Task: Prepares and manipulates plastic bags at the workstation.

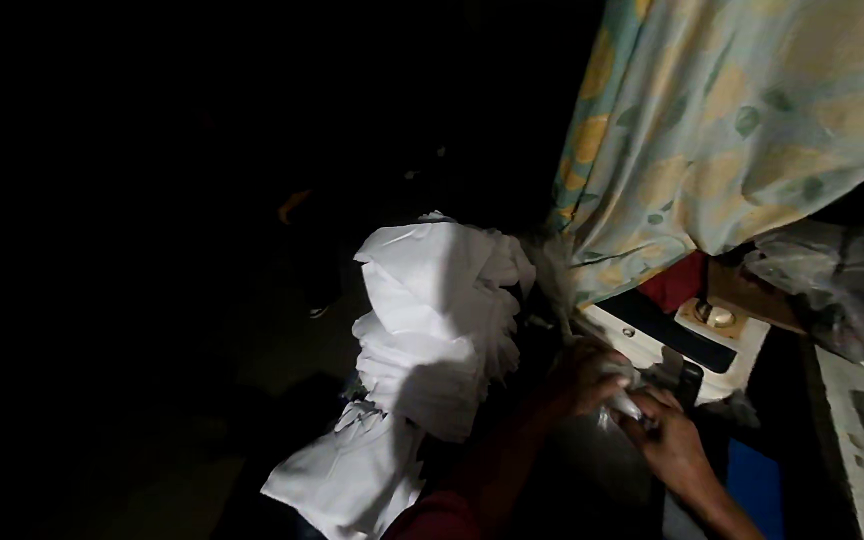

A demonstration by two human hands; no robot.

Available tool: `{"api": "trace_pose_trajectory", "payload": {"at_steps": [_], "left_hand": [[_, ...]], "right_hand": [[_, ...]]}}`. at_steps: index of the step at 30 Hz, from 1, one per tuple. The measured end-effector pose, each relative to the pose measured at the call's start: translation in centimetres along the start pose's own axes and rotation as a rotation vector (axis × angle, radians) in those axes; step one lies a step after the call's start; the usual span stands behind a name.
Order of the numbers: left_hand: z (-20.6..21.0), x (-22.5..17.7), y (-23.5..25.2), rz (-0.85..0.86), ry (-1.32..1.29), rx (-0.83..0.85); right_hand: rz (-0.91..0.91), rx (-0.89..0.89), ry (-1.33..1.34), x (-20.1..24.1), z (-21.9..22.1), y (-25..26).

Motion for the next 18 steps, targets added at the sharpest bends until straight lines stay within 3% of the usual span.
{"api": "trace_pose_trajectory", "payload": {"at_steps": [7,13,18], "left_hand": [[0.7,-2.9,1.0,-0.009,0.375,0.154],[1.0,-0.1,-0.4,-0.161,0.083,0.084],[1.1,1.2,-1.3,-0.191,0.066,0.07]], "right_hand": [[0.46,0.289,-0.323,0.6,0.7,1.1],[0.337,0.23,-0.259,1.1,0.9,1.1],[0.234,0.259,-0.181,1.6,2.0,-0.1]]}}
Point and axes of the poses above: each hand's wrist, its own y-axis towards the middle knuckle, its own z-axis out of the palm, x = y × z, the point moved 5 cm from there along y, towards the middle knuckle, and after that the axes turned 10 degrees about y, right-handed, at the moved point
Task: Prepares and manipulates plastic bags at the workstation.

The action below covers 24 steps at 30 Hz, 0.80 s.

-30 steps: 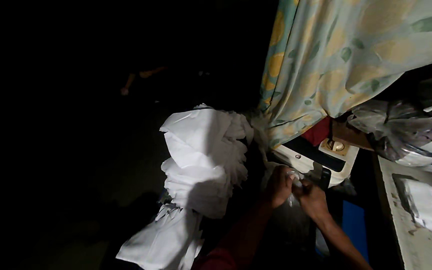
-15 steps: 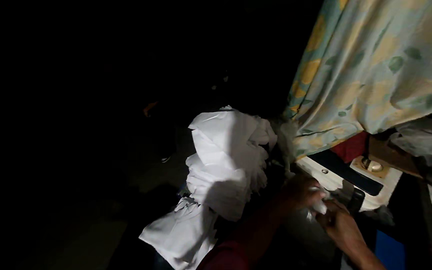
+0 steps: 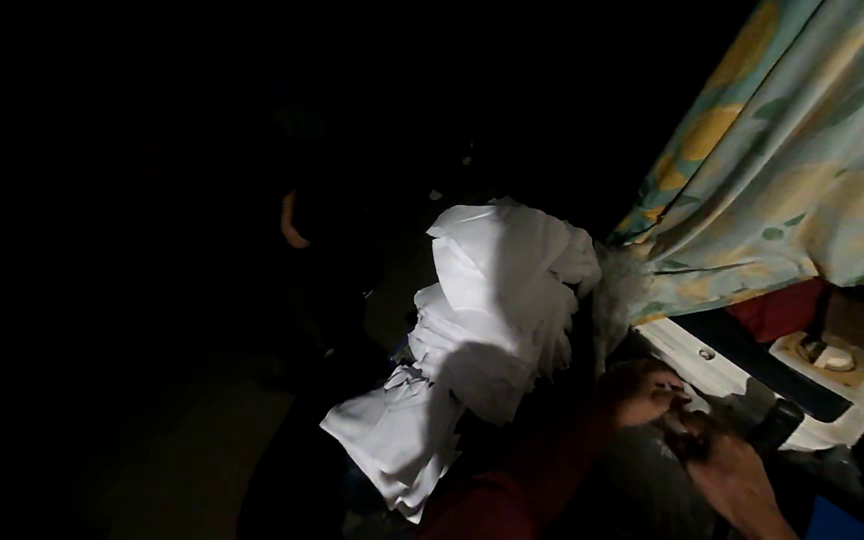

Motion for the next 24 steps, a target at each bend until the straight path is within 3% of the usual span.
{"api": "trace_pose_trajectory", "payload": {"at_steps": [3,6,11,16,19,24], "left_hand": [[-0.1,0.2,0.4,0.01,0.05,-0.038],[-0.5,-0.8,0.0,-0.057,0.079,-0.071],[0.4,-3.0,0.3,-0.154,0.143,0.079],[1.1,-4.0,2.1,-0.088,0.173,0.126],[0.6,-3.2,2.6,-0.082,0.134,0.015],[-1.0,-2.2,2.8,-0.235,0.189,-0.127]], "right_hand": [[-0.1,-0.024,0.1,-0.2,0.0,-0.4],[-0.084,-0.071,0.167,-1.1,-0.6,-0.7],[0.334,0.187,-0.093,-1.4,-1.3,-0.2],[0.456,0.213,-0.308,-0.6,-0.9,0.5],[0.389,0.162,-0.19,-1.1,-0.9,0.8],[0.364,0.057,0.227,-1.0,-1.6,0.6]]}}
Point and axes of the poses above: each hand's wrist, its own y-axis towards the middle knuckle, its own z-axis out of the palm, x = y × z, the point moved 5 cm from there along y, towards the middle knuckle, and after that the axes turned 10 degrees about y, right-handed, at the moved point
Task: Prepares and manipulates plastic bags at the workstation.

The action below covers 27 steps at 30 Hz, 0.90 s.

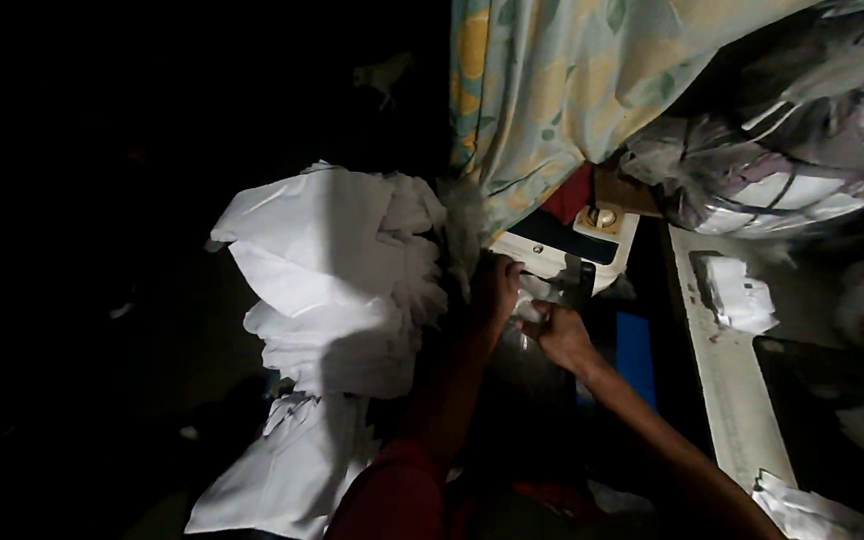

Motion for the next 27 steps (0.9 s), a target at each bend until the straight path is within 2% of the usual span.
{"api": "trace_pose_trajectory", "payload": {"at_steps": [2,5,7,10,15,19,23,27], "left_hand": [[0.1,0.4,0.7,0.029,-0.031,-0.05],[0.5,0.3,0.7,0.11,-0.091,0.005],[0.8,-0.3,0.5,0.16,-0.097,0.062],[0.9,-1.1,0.3,0.182,-0.067,0.153],[1.5,-0.9,-2.3,0.236,-0.012,0.261],[2.0,0.2,-2.3,0.236,-0.102,0.14],[2.6,1.0,-0.9,0.263,-0.052,0.028],[2.9,1.2,-0.4,0.278,0.043,0.079]], "right_hand": [[-0.06,-0.021,0.249,-0.3,0.2,-0.3],[-0.157,0.048,0.69,-2.1,0.6,-0.7],[-0.184,0.086,0.804,-3.6,0.6,-0.7],[-0.181,0.08,0.744,-4.7,0.2,-0.7],[-0.089,-0.001,0.445,-4.5,-0.5,-0.1],[-0.065,-0.026,0.392,-3.0,0.1,-0.4],[-0.123,-0.001,0.389,-1.9,0.3,-0.2],[-0.318,0.022,0.125,-2.2,0.2,-0.4]]}}
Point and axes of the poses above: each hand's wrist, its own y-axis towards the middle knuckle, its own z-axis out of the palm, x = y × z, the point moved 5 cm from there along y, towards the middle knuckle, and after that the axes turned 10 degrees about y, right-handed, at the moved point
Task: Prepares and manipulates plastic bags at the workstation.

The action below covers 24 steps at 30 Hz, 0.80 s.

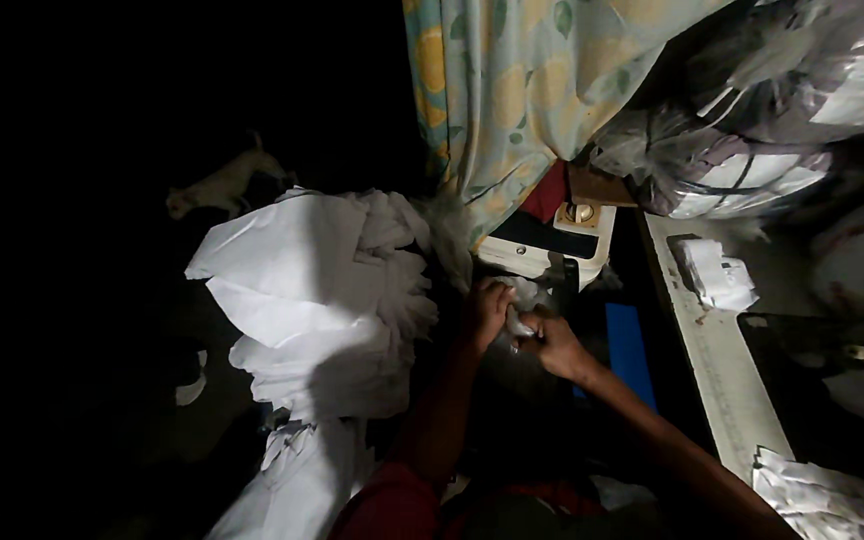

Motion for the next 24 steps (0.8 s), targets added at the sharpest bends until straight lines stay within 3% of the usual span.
{"api": "trace_pose_trajectory", "payload": {"at_steps": [3,7,10,12,16,20,24], "left_hand": [[-0.1,-0.5,-0.4,0.017,0.088,0.081],[-0.3,-2.9,-1.4,0.171,0.251,0.084],[-0.9,-4.4,-1.5,0.096,0.259,0.229],[-1.2,-4.4,-1.7,0.023,0.193,0.157],[-1.2,-2.5,-1.6,-0.056,0.128,-0.057],[-1.6,-0.9,-2.1,0.055,0.184,-0.252],[-2.1,-0.6,-2.1,0.004,0.147,-0.154]], "right_hand": [[-0.004,0.063,-0.099,-0.9,-0.2,-0.6],[0.351,0.123,-0.144,-2.4,-0.9,-0.6],[0.436,0.12,-0.263,-1.4,-1.1,-0.2],[0.446,0.097,-0.353,0.3,-1.0,-0.3],[0.311,0.059,-0.425,3.0,0.6,-0.5],[0.143,0.122,-0.361,4.8,1.3,-1.3],[-0.058,0.099,-0.294,5.2,1.6,-2.6]]}}
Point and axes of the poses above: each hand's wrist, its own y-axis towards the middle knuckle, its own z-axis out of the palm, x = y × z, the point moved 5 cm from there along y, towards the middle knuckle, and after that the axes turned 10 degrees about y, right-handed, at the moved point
